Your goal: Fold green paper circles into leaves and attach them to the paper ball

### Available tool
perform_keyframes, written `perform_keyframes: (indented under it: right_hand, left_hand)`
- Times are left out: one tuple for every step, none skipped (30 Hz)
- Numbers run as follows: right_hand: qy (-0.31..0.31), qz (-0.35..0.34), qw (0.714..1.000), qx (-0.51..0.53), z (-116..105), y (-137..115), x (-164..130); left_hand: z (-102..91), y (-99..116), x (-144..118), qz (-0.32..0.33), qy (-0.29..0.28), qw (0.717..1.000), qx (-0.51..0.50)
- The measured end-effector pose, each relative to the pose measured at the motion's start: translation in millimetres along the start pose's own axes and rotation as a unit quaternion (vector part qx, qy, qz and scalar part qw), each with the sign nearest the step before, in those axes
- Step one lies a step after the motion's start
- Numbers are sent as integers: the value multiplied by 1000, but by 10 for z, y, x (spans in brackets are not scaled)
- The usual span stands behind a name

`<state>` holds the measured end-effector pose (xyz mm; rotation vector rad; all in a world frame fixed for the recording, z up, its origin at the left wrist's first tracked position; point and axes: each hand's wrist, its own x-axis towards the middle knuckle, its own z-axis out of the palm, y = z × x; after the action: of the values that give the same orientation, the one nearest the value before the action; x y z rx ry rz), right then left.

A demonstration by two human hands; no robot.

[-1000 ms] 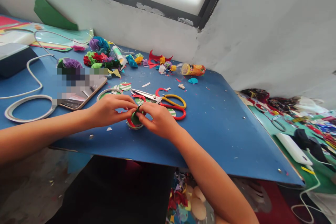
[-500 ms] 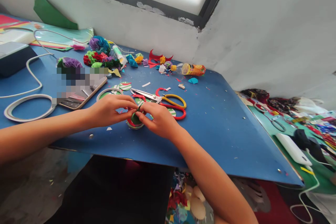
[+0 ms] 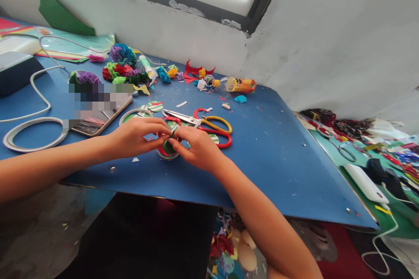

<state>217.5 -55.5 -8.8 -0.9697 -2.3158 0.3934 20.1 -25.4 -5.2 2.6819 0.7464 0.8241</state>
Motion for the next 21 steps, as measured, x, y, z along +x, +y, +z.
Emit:
perform_keyframes:
  right_hand:
    - [-1, -1, 1000, 0, 0, 1, 0]
    - [-1, -1, 1000, -1, 0, 1, 0]
    - [-1, 0, 1000, -2, 0, 1, 0]
    - [-2, 1, 1000, -2, 0, 0, 1]
    - [-3, 2, 1000, -3, -1, -2, 2]
    - [-4, 3, 1000, -3, -2, -3, 3]
    - [-6, 4, 1000, -2, -3, -6, 4]
    - [-8, 4, 1000, -1, -4, -8, 5]
    - [-8, 4, 1000, 1, -5, -10, 6]
    - [-8, 4, 1000, 2, -6, -12, 6]
    - [-7, 4, 1000, 2, -7, -13, 7]
    - [-7, 4, 1000, 3, -8, -13, 6]
    - [-7, 5, 1000, 3, -9, -13, 5]
    - [-8, 5, 1000, 4, -10, -13, 4]
    - [-11, 5, 1000, 4, -12, -13, 2]
    - [-13, 5, 1000, 5, -15, -14, 1]
    - [-15, 6, 1000, 5, -18, -14, 0]
    - [-16, 7, 1000, 5, -21, -15, 1]
    - [-17, 8, 1000, 5, -24, -16, 2]
    - [-19, 9, 1000, 6, -27, -17, 4]
    - [-22, 10, 1000, 8, -30, -19, 8]
  left_hand:
    - [1, -1, 0, 1, 1, 1000, 0]
    - [1, -2, 0, 1, 0, 1000, 1]
    - [0, -1, 0, 0, 0, 1000, 1]
    - [-1, 0, 0, 0, 0, 1000, 1]
    - [-2, 2, 0, 0, 0, 1000, 1]
    - [-3, 3, 0, -1, 1, 1000, 1]
    - [-4, 5, 0, -1, 2, 1000, 1]
    - [-4, 5, 0, 0, 1, 1000, 2]
    - [-4, 5, 0, 0, 2, 1000, 2]
    - [-4, 5, 0, 1, 1, 1000, 2]
    - [-3, 3, 0, 1, 0, 1000, 2]
    - [-2, 2, -1, 0, -1, 1000, 2]
    - [-2, 0, 0, 0, -2, 1000, 2]
    - [-2, -1, 0, 0, -3, 1000, 1]
    - [-4, 0, 1, -1, -4, 1000, 1]
    - [-7, 2, 3, -2, -6, 1000, 1]
    - [-12, 6, 5, -5, -12, 1000, 3]
    - [-18, 12, 7, -9, -22, 1000, 7]
    - [-24, 19, 9, -14, -36, 999, 15]
    - [-31, 27, 10, -21, -55, 998, 25]
    - [-36, 34, 11, -28, -77, 996, 35]
